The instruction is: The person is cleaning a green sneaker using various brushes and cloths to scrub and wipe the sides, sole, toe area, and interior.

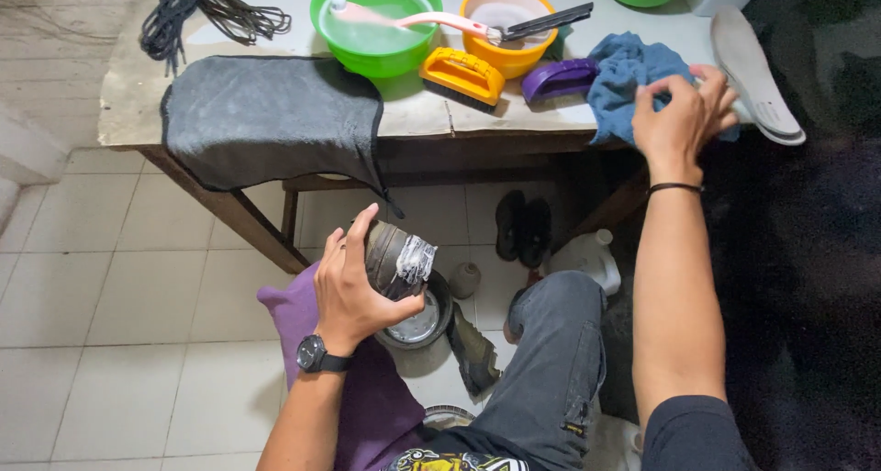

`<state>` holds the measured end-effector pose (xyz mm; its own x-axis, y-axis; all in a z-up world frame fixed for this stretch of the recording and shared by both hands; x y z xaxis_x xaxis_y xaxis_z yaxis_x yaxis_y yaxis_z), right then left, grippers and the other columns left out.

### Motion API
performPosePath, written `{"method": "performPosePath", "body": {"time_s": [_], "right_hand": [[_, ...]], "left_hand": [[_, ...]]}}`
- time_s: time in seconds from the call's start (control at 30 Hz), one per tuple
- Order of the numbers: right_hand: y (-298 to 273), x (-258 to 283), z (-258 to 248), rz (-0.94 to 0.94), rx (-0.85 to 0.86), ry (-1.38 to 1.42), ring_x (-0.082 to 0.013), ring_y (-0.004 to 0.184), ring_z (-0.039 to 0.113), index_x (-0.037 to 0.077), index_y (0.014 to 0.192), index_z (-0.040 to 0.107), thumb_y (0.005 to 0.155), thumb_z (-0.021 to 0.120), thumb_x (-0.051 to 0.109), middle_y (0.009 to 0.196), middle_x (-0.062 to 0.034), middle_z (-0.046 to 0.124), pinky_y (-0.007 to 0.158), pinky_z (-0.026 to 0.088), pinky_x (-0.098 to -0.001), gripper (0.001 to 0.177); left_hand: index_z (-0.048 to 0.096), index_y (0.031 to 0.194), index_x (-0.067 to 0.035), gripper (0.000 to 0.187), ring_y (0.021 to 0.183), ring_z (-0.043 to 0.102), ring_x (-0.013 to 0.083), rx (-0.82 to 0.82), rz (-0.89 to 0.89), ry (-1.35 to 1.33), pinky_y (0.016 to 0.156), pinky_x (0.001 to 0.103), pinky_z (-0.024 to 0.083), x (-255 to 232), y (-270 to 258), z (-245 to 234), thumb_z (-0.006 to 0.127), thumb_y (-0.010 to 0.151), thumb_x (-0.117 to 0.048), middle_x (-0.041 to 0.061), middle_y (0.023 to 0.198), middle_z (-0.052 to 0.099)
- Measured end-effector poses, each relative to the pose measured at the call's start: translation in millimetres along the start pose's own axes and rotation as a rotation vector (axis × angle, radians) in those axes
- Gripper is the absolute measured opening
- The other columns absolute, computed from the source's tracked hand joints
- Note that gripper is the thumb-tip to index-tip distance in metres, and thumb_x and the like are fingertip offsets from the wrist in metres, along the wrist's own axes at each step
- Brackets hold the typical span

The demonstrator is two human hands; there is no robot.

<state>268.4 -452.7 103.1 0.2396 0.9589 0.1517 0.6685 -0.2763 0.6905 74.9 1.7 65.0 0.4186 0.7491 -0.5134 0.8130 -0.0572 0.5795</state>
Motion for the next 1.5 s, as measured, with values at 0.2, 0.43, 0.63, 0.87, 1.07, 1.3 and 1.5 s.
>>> {"method": "performPosePath", "body": {"time_s": [0.2,0.43,0.63,0.87,1.07,1.3,1.5], "right_hand": [[-23.5,3.3,-61.3,-0.218,-0.597,0.639,-0.0407,0.1,0.057,-0.008,0.096,0.05,0.11,0.044,0.014,0.107,-0.0256,0.059,0.09,0.044,-0.0483,0.027],[-36.8,29.4,-41.8,-0.232,-0.247,0.539,-0.0391,0.127,0.044,0.002,0.096,0.062,0.1,0.07,0.012,0.139,-0.0176,0.044,0.099,0.039,-0.0568,0.013],[-68.5,54.9,-81.2,-0.073,-0.527,0.807,-0.037,0.101,0.055,-0.005,0.114,0.052,0.112,0.041,0.018,0.108,-0.0229,0.057,0.094,0.044,-0.0452,0.025],[-194.0,183.9,-105.2,-0.225,0.085,1.289,-0.033,0.118,0.065,0.006,0.143,0.039,0.102,0.061,0.043,0.126,-0.0218,0.053,0.109,0.046,-0.0464,0.059],[-256.9,240.4,-96.1,-0.06,0.612,0.921,-0.0514,0.127,0.055,0.009,0.149,0.053,0.108,0.045,0.023,0.143,-0.0343,0.055,0.1,0.05,-0.0607,0.044],[-265.1,189.6,2.2,0.108,1.026,0.792,-0.0449,0.099,0.071,0.016,0.119,0.071,0.107,0.042,0.049,0.094,-0.0192,0.077,0.087,0.055,-0.0592,0.045],[-261.5,177.9,-10.5,0.207,0.869,0.881,-0.0403,0.11,0.066,0.015,0.122,0.069,0.1,0.059,0.039,0.108,-0.0153,0.072,0.099,0.05,-0.0513,0.034]], "left_hand": [[0.055,0.141,-0.014,0.106,0.091,0.07,0.0284,0.023,-0.004,0.022,0.11,0.057,0.045,2.5,-1.8,9.3,0.082,0.045,-0.047,0.008,0.103,0.074],[0.056,0.138,-0.012,0.102,0.09,0.07,0.0293,0.048,0.034,0.048,0.109,0.057,0.045,0.0,-1.9,19.0,0.081,0.046,-0.049,0.009,0.107,0.074],[0.056,0.137,-0.011,0.1,0.097,0.069,0.0301,0.067,0.046,0.046,0.109,0.057,0.045,0.9,-0.6,18.5,0.083,0.049,-0.05,0.01,0.11,0.073],[0.061,0.135,-0.013,0.111,0.101,0.071,0.0359,-0.076,0.004,-0.052,0.109,0.056,0.043,18.4,-0.5,30.7,0.085,0.047,-0.075,0.016,0.1,0.07],[0.062,0.132,-0.013,0.087,0.097,0.068,0.0341,-0.13,0.022,0.076,0.104,0.05,0.049,32.3,-20.3,55.3,0.065,0.075,-0.078,0.013,0.098,0.064],[0.064,0.128,-0.011,0.089,0.101,0.066,0.0376,-0.155,0.078,0.113,0.106,0.055,0.048,-5.6,-26.2,36.9,0.09,0.053,-0.051,0.017,0.101,0.062],[0.057,0.128,-0.009,0.096,0.104,0.065,0.04,-0.191,0.082,-0.023,0.107,0.06,0.045,-3.5,-29.9,12.8,0.094,0.053,-0.055,0.02,0.112,0.065]]}}
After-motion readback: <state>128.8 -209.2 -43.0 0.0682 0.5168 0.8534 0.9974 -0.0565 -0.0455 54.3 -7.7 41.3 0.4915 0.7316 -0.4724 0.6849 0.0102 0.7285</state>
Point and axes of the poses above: each hand's wrist, its own y-axis towards the middle knuckle, its own z-axis out of the palm, x = y × z, the point moved 5 cm from there along y, towards the middle knuckle
